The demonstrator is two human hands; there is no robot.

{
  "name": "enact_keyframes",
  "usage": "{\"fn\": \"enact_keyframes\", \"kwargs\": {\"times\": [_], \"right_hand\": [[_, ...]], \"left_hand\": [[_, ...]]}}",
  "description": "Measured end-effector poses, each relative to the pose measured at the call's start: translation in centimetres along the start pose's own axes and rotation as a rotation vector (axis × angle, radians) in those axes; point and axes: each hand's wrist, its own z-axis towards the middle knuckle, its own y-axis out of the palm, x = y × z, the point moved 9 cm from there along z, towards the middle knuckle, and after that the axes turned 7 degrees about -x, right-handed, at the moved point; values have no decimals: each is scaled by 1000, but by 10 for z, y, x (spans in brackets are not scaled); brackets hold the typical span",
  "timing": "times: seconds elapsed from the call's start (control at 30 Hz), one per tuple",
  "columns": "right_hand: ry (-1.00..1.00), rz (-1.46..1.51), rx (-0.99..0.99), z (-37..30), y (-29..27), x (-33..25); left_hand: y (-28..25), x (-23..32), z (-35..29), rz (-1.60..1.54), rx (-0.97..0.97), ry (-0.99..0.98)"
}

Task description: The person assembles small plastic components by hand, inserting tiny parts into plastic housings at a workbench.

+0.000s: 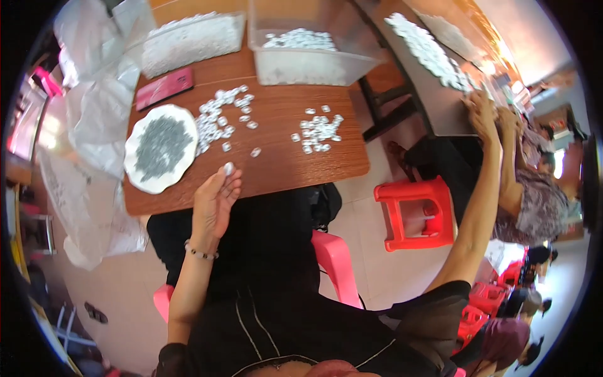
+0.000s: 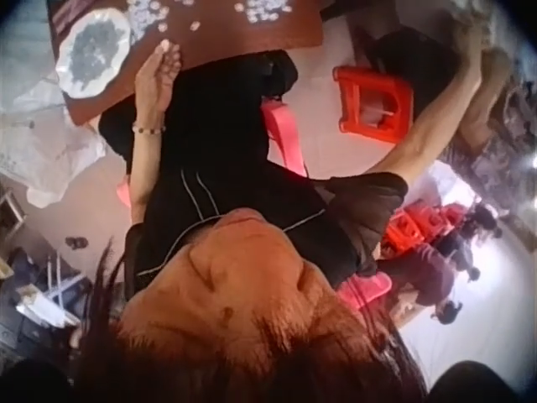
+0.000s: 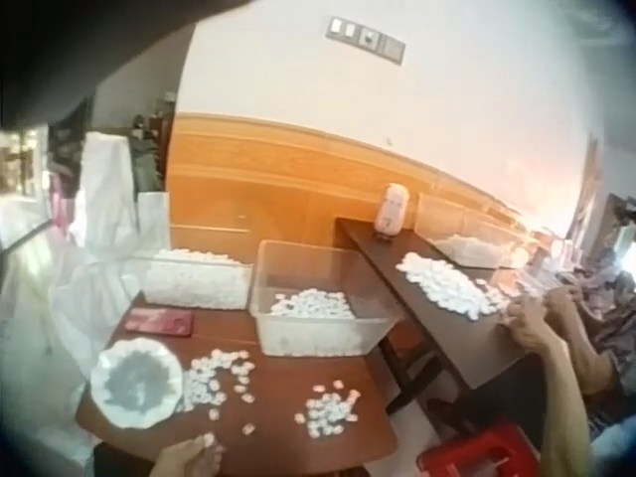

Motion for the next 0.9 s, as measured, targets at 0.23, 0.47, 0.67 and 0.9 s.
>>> {"fn": "enact_keyframes", "kwargs": {"times": [0.23, 0.47, 0.67, 0.9], "right_hand": [[82, 690, 233, 0, -66, -68], [-193, 1171, -34, -15, -109, -302], [-458, 1127, -185, -26, -124, -404], [-690, 1044, -194, -43, -120, -474]], "left_hand": [[16, 2, -6, 24, -62, -67], [27, 0, -21, -59, -129, -168], [31, 3, -27, -161, -143, -236], [37, 3, -31, -177, -171, -234]]}}
